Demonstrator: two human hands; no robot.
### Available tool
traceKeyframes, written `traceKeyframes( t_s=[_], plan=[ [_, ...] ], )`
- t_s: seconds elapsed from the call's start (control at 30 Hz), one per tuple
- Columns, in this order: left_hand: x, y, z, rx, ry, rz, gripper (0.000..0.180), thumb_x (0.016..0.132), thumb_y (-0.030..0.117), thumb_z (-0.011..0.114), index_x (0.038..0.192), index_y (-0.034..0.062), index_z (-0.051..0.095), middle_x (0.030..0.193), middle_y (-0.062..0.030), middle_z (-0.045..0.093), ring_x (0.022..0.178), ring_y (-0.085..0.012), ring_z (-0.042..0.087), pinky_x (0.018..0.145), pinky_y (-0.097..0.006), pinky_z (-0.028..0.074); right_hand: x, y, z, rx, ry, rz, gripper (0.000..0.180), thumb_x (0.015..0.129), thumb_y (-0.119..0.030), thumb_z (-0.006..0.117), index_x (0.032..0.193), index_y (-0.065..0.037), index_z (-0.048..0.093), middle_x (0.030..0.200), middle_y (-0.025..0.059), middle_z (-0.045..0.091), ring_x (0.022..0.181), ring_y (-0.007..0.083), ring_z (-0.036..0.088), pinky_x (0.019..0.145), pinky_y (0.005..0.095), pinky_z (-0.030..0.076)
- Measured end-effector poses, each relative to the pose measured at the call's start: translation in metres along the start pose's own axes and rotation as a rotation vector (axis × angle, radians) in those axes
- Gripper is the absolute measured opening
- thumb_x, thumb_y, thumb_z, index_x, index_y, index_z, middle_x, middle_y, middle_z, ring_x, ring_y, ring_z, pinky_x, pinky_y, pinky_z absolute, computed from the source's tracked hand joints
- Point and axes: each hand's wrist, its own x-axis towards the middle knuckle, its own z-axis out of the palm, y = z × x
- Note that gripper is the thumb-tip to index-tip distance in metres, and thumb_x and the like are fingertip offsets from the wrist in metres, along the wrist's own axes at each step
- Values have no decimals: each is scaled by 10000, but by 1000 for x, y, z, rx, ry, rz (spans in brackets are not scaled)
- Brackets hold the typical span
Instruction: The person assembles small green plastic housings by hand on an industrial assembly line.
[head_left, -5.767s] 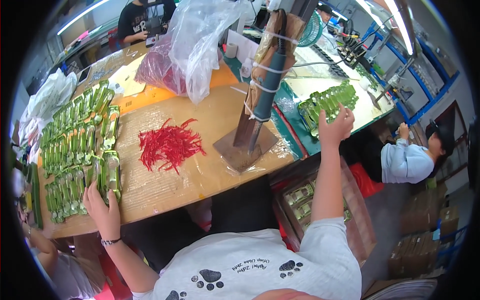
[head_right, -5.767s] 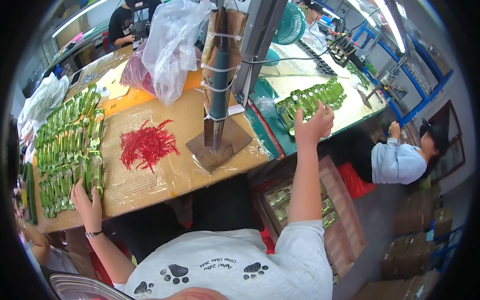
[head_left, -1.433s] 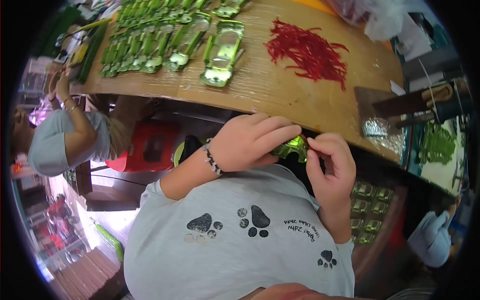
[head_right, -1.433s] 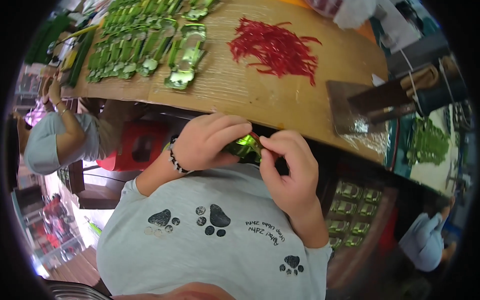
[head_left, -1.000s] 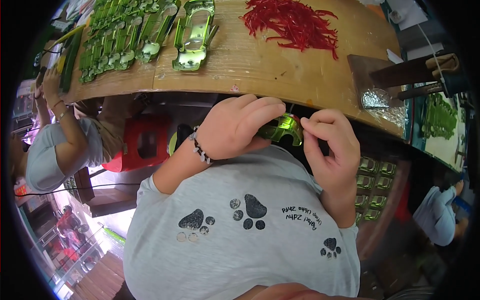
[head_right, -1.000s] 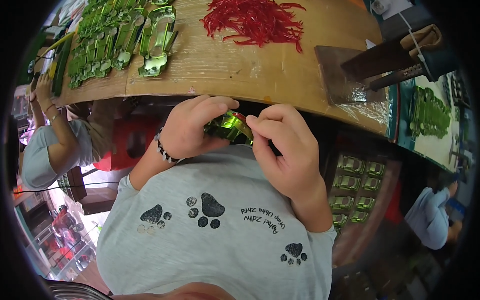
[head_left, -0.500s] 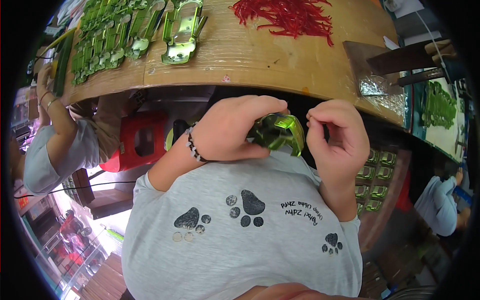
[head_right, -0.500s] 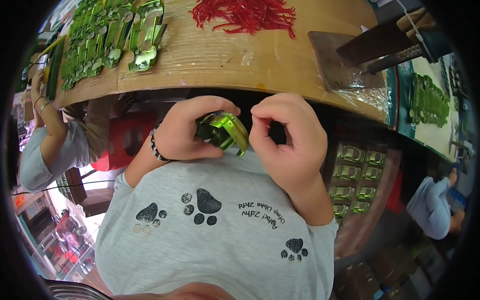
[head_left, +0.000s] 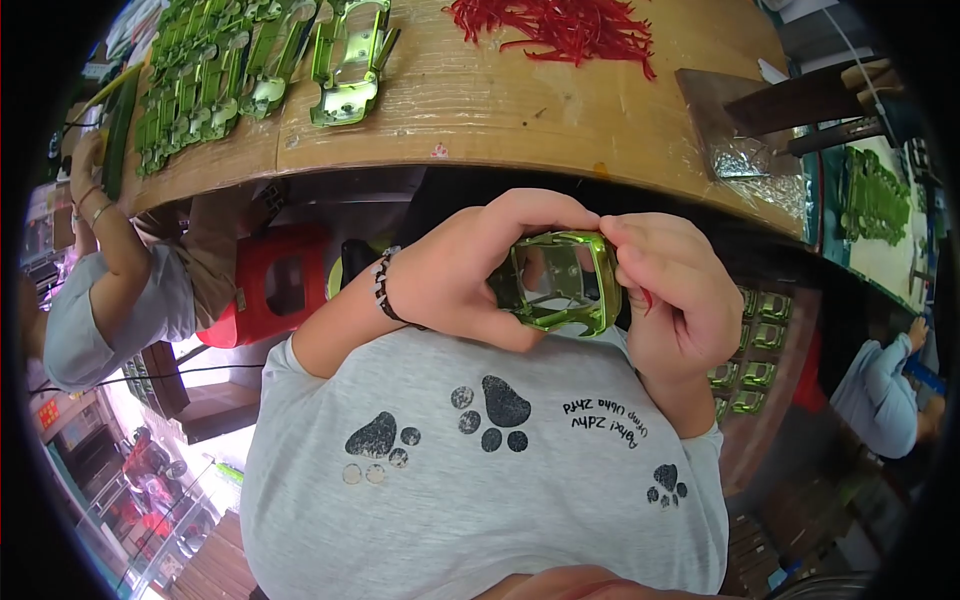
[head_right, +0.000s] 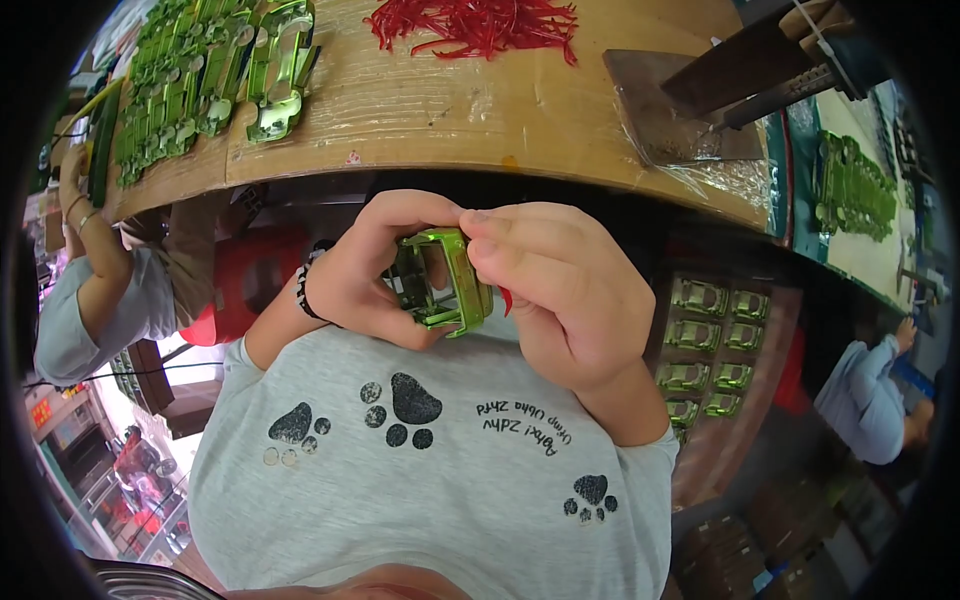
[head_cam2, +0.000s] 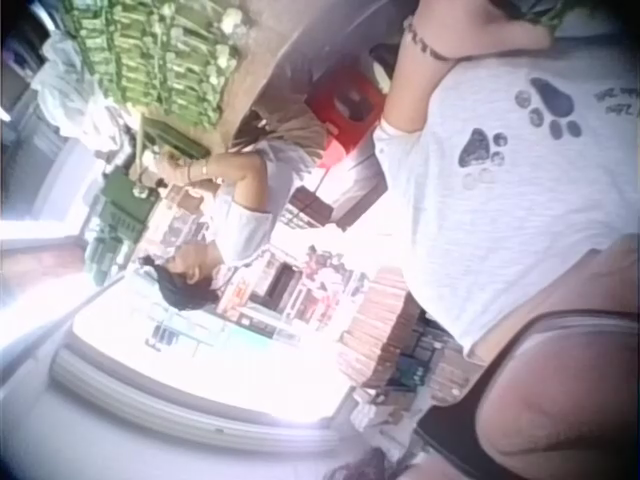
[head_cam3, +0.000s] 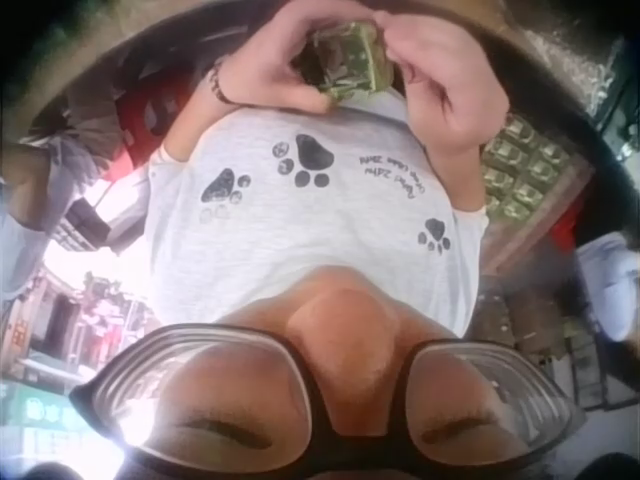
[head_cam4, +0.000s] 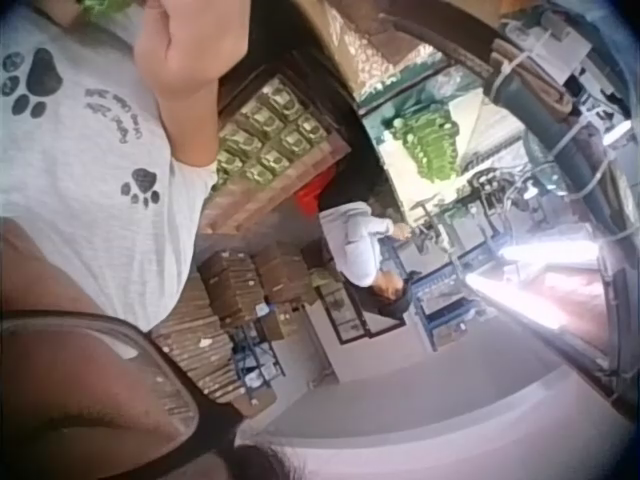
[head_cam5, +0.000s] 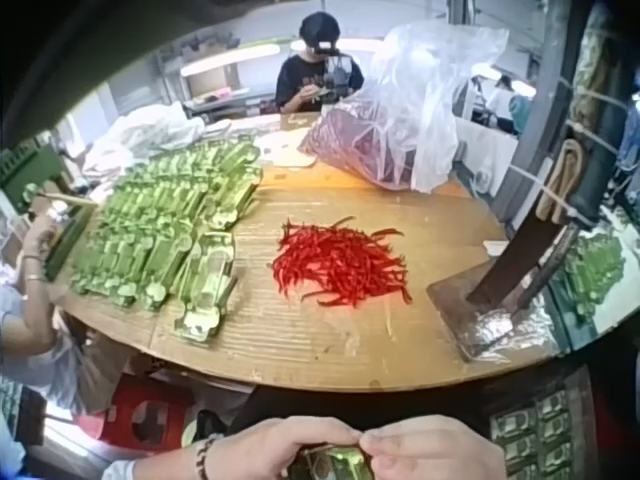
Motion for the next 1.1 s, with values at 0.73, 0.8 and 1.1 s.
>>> traceKeyframes(
  t_s=[0.73, 0.8, 1.1],
  plan=[
    [-2, -5, 12, -415, 17, -184, 833, 657, 36, 799, 1387, 45, 398, 1201, -86, 556, 1124, -158, 545, 975, -317, 455, 3, 9, 4, -214, -12, -120, 178, 793, 78, 645, 966, 39, 663, 895, 162, 695, 819, 318, 700, 688, 369, 582],
    [-1, -11, 14, -395, -1, -145, 851, 650, -8, 799, 1388, 55, 379, 1232, -86, 529, 1092, -155, 556, 899, -303, 478, 3, 8, 3, -215, -10, -125, 185, 791, 78, 650, 972, 40, 661, 896, 162, 693, 810, 318, 697, 682, 369, 580],
    [5, -3, 11, -605, -49, -341, 894, 636, -55, 797, 1399, 81, 351, 1220, -77, 493, 860, -104, 568, 730, -266, 501, 0, 7, 4, -387, -7, -204, 235, 804, 64, 657, 1036, 32, 640, 955, 167, 686, 803, 316, 687, 673, 365, 577]
  ],
)
